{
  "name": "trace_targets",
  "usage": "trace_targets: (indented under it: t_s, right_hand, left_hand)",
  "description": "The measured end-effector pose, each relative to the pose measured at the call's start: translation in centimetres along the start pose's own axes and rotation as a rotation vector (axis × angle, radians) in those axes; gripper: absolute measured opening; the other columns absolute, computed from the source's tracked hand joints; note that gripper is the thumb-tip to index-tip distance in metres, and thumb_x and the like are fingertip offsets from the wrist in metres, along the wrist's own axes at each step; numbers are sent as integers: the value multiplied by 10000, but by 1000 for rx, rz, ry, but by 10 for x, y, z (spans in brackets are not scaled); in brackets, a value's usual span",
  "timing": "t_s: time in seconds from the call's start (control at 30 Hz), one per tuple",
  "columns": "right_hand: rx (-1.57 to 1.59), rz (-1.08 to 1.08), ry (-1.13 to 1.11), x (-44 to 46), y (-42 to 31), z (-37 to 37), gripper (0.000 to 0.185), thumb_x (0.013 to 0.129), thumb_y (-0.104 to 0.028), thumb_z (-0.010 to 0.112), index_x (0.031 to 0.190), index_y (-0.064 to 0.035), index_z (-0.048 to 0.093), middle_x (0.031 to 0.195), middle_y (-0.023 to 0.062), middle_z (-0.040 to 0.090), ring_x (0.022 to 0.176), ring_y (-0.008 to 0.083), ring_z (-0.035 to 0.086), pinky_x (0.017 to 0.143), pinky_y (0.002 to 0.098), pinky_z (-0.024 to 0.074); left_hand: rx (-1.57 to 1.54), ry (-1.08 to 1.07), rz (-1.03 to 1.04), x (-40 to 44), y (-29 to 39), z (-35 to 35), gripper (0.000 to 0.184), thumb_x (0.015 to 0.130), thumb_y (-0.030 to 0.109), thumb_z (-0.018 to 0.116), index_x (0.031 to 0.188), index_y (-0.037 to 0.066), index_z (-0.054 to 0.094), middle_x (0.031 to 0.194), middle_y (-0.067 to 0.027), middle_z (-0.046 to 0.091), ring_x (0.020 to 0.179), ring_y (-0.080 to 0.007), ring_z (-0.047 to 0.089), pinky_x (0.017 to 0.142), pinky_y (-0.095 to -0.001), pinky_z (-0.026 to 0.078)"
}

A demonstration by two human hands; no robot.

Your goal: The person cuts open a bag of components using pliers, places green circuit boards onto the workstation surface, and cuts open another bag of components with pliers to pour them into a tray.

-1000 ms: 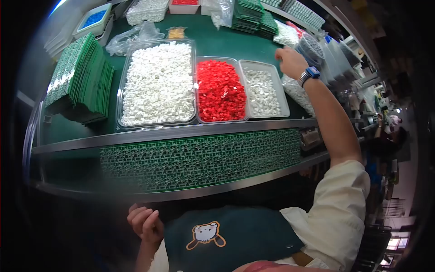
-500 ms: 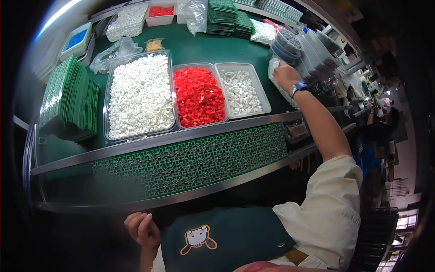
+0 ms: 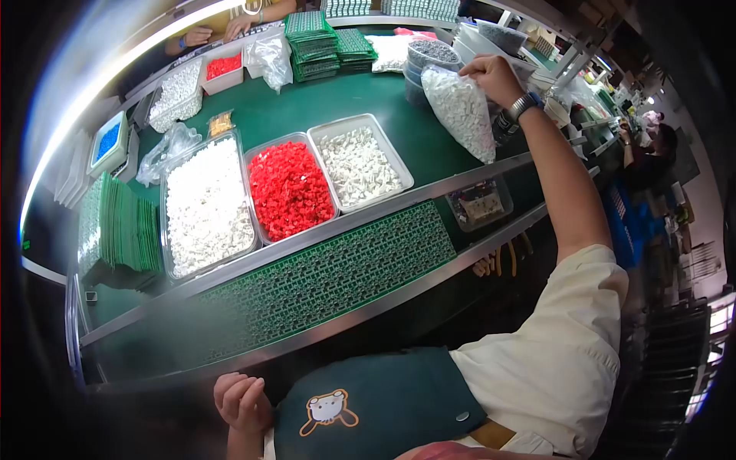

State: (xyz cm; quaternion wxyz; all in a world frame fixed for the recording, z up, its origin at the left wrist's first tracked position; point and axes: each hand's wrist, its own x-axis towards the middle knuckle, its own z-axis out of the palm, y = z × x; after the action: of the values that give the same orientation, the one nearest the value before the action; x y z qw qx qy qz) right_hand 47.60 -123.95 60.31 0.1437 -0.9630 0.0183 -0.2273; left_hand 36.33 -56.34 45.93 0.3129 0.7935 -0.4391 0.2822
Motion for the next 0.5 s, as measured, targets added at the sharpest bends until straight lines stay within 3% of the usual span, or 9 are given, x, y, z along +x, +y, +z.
trace_targets:
  t_s: [0.07, 0.23, 0.33, 0.5]
  right_hand:
    - [4, -58, 58, 5, 3, -17, 143, 872, 20, 626, 918, -13, 757, 831, 83, 696, 794, 160, 666, 743, 288, 523]
    - [97, -45, 61, 17, 7, -25, 105, 832, 40, 628, 847, -6, 721, 838, 97, 715, 783, 185, 680, 780, 301, 542]
    - [47, -154, 21, 32, 1, -19, 146, 839, 102, 557, 826, 4, 664, 809, 43, 662, 771, 138, 639, 745, 267, 510]
    - [58, -346, 88, 41, 3, -40, 152, 822, 115, 538, 807, -7, 627, 806, 30, 650, 783, 132, 632, 764, 263, 509]
  left_hand:
    - [-14, -32, 40, 11, 3, 0, 240, 800, -101, 644, 985, 52, 651, 910, -81, 626, 836, -264, 612, 726, -383, 525]
    - [-43, -45, 88, 21, 7, 11, 211, 792, -64, 652, 963, 59, 666, 892, -77, 630, 822, -258, 615, 698, -376, 529]
    - [-65, -59, 189, 37, 7, 17, 200, 783, -41, 658, 952, 62, 680, 880, -65, 633, 810, -249, 616, 678, -370, 529]
    - [-76, -121, 361, 74, 6, 16, 186, 765, -3, 664, 927, 77, 706, 862, -38, 640, 790, -223, 618, 648, -353, 529]
